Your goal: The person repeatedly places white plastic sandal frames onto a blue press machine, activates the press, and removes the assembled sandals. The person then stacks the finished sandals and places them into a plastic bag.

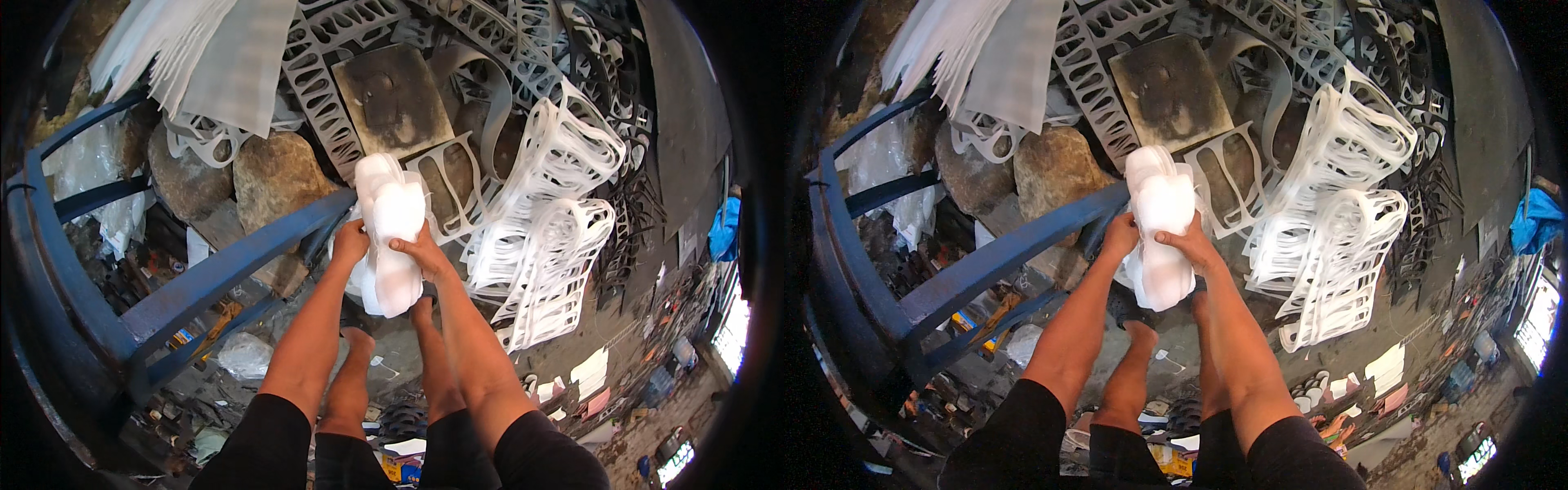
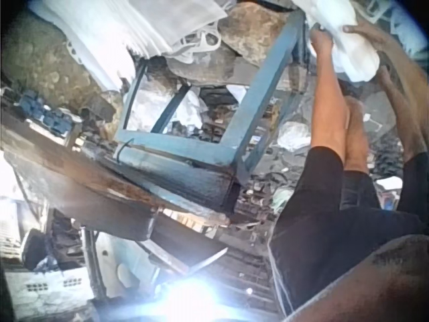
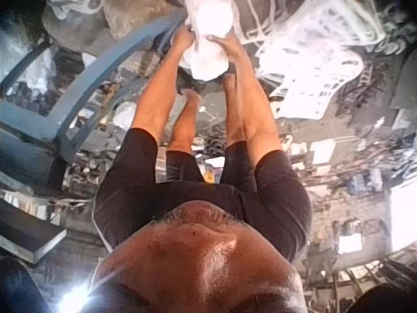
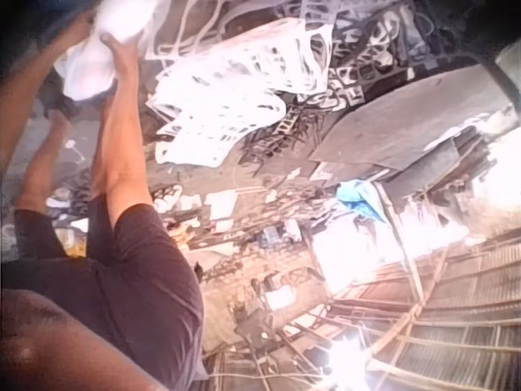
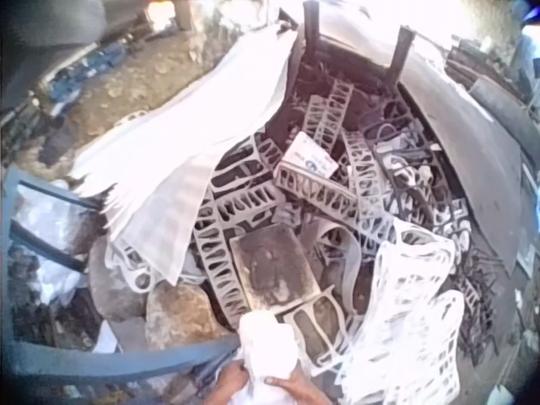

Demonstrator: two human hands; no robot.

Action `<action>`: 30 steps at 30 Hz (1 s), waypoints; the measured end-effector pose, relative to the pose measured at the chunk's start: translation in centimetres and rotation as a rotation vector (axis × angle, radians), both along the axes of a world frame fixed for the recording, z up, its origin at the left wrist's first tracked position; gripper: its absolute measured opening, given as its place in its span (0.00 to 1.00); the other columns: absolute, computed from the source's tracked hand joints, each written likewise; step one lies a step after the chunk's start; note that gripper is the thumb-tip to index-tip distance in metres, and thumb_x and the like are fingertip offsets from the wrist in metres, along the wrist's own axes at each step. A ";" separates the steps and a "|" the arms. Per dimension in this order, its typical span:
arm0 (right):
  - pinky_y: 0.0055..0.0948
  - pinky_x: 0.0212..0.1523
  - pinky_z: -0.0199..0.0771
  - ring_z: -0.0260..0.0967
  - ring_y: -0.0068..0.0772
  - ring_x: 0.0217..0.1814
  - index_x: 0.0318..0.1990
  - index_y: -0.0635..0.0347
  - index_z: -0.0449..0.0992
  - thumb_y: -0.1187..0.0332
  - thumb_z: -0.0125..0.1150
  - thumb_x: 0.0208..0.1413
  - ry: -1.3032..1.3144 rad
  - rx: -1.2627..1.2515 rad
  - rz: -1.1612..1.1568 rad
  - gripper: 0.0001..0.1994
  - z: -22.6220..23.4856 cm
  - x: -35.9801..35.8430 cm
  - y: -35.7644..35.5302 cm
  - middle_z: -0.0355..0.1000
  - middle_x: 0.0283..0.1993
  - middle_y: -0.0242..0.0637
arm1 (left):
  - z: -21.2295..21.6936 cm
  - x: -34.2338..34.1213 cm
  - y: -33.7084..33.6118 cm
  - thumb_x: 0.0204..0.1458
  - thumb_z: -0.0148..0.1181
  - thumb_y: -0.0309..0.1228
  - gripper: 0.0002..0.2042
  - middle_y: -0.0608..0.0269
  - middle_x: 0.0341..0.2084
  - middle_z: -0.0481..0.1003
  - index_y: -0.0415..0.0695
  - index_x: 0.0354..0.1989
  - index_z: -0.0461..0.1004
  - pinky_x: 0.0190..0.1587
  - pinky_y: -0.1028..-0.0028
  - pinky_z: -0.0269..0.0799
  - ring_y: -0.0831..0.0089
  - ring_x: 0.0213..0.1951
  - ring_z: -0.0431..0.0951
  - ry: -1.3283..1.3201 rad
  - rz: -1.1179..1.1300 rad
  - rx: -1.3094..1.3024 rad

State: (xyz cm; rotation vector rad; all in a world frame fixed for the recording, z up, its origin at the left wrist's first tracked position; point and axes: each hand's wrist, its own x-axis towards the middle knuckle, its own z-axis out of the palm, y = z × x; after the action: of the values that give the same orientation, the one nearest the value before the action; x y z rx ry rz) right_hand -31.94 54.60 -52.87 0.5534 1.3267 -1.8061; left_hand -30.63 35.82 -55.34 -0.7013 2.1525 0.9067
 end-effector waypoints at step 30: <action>0.36 0.63 0.64 0.59 0.39 0.65 0.71 0.60 0.43 0.65 0.72 0.42 -0.111 -0.090 -0.105 0.51 6.0 2.7 3.8 0.58 0.64 0.45 | 0.1 4.4 -1.3 0.60 0.53 0.30 0.09 0.59 0.40 0.67 0.43 0.44 0.63 0.40 0.69 0.79 0.69 0.37 0.72 0.070 0.974 0.392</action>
State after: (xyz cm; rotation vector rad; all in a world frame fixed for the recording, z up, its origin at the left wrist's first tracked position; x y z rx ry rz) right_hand -29.29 58.36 -46.89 0.6750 1.1546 -1.8812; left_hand -26.18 34.51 -55.26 -1.5519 1.5370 1.7903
